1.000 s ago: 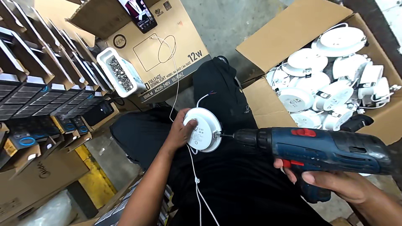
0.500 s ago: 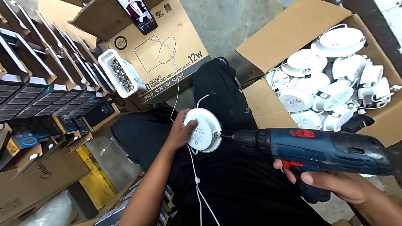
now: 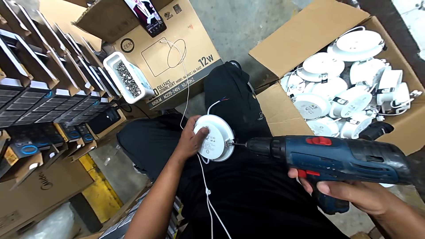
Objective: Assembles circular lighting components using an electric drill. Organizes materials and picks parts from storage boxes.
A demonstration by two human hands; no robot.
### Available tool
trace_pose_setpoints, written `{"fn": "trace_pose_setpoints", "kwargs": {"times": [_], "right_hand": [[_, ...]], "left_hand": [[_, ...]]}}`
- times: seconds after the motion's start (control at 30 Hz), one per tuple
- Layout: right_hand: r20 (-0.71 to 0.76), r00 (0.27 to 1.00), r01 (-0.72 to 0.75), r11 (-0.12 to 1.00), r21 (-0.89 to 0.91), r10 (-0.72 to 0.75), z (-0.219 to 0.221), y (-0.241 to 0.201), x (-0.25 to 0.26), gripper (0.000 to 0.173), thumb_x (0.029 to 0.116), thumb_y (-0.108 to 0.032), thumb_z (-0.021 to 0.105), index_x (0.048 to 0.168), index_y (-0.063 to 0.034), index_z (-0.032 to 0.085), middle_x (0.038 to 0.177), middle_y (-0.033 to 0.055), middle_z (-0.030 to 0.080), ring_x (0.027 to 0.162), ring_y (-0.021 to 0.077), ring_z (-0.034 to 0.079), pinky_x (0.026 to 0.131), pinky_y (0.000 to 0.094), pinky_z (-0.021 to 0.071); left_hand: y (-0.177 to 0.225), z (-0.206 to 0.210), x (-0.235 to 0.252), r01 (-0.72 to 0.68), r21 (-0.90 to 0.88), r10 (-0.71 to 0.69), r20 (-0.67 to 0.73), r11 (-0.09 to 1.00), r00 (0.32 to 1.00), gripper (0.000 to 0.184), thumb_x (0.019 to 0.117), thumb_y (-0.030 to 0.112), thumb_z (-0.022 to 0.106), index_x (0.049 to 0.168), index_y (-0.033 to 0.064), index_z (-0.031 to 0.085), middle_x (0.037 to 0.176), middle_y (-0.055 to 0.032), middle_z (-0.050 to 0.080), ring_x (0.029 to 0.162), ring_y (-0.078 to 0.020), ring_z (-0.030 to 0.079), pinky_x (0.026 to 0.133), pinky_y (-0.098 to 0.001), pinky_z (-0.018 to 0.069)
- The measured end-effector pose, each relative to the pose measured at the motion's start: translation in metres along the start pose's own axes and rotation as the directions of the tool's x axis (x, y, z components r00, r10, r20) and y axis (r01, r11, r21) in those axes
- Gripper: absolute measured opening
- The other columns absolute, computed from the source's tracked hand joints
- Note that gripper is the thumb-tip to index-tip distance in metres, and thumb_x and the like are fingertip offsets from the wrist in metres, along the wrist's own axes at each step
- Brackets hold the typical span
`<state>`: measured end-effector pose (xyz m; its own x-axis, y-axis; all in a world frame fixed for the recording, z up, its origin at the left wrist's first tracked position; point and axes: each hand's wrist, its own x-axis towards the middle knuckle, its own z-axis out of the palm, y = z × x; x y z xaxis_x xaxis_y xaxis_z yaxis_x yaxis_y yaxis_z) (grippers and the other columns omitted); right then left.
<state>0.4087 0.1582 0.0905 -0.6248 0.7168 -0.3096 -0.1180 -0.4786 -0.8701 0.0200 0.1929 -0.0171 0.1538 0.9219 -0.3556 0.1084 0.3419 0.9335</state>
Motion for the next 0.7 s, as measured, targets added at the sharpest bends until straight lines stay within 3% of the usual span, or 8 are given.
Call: {"fn": "trace_pose_setpoints", "kwargs": {"times": [0.17,0.33,0.7], "right_hand": [[0.008,0.998,-0.069,0.996,-0.064,0.07,-0.0038,-0.0039,0.0015,0.038,0.0918,-0.038,0.072,0.126,-0.0217,0.069,0.099,-0.0025,0.072,0.08,0.005,0.066,0.073,0.0211,0.0566],[-0.034,0.99,-0.14,0.986,-0.093,0.138,-0.0015,-0.0008,-0.0008,0.026,0.0878,-0.038,0.076,0.109,-0.0226,0.072,0.088,-0.0073,0.069,0.077,0.0027,0.065,0.071,0.0201,0.0563],[-0.016,0.987,-0.16,0.981,-0.11,0.159,-0.0028,0.0019,-0.0016,0.021,0.0887,-0.038,0.074,0.105,-0.0243,0.072,0.087,-0.01,0.068,0.079,0.001,0.065,0.074,0.0197,0.0559]], "left_hand": [[-0.0029,0.0004,0.0005,0.006,0.047,-0.005,-0.011,0.999,1.0,0.071,0.0939,0.064,0.06,0.133,0.0058,0.05,0.095,-0.0006,0.072,0.079,-0.0082,0.071,0.072,-0.0284,0.063],[-0.0053,0.0016,-0.0002,-0.005,0.14,0.01,-0.033,0.99,0.999,0.076,0.0925,0.07,0.056,0.133,0.006,0.051,0.095,-0.0006,0.072,0.08,-0.0077,0.071,0.074,-0.0312,0.0627],[-0.0101,0.0023,0.0013,-0.02,0.223,0.03,-0.041,0.975,0.999,0.077,0.0928,0.072,0.052,0.133,0.0074,0.052,0.095,-0.0012,0.072,0.08,-0.008,0.07,0.075,-0.0342,0.0623]]}}
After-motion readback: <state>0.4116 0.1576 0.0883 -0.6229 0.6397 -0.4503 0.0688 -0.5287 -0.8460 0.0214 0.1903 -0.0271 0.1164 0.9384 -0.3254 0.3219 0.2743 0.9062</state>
